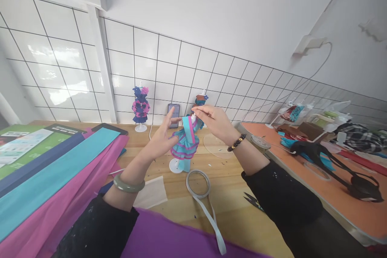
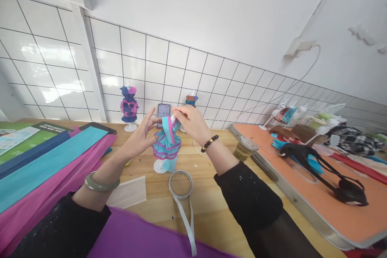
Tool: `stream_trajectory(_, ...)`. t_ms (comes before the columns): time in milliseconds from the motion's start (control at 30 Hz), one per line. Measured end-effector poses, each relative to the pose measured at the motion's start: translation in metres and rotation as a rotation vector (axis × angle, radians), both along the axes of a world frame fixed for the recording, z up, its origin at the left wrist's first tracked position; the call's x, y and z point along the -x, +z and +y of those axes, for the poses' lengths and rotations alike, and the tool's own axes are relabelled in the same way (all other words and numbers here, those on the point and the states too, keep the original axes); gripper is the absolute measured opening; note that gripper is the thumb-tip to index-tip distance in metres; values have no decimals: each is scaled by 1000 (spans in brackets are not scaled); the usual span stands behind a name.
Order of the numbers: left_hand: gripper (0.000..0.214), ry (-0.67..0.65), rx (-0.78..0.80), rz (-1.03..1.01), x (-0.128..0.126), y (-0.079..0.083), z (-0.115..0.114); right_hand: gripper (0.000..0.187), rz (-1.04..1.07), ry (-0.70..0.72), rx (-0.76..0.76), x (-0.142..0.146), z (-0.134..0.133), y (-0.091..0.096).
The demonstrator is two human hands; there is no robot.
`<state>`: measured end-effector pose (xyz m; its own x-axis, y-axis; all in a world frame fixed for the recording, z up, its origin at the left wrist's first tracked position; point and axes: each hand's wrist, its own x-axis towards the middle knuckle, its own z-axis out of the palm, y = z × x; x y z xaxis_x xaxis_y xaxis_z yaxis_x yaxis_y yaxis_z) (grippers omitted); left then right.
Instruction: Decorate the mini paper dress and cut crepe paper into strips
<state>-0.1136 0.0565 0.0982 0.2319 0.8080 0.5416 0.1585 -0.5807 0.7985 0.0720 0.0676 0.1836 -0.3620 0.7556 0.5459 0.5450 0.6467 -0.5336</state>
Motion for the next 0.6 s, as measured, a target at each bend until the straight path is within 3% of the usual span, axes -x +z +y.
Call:
stream_trajectory(367,68,150,-117,-102,1,9,-4,23,43,-58,81,3,-12,8)
stream_trajectory(600,61,84,-57,-90,-3,7,-5,22,107,-79,80,3,-12,5)
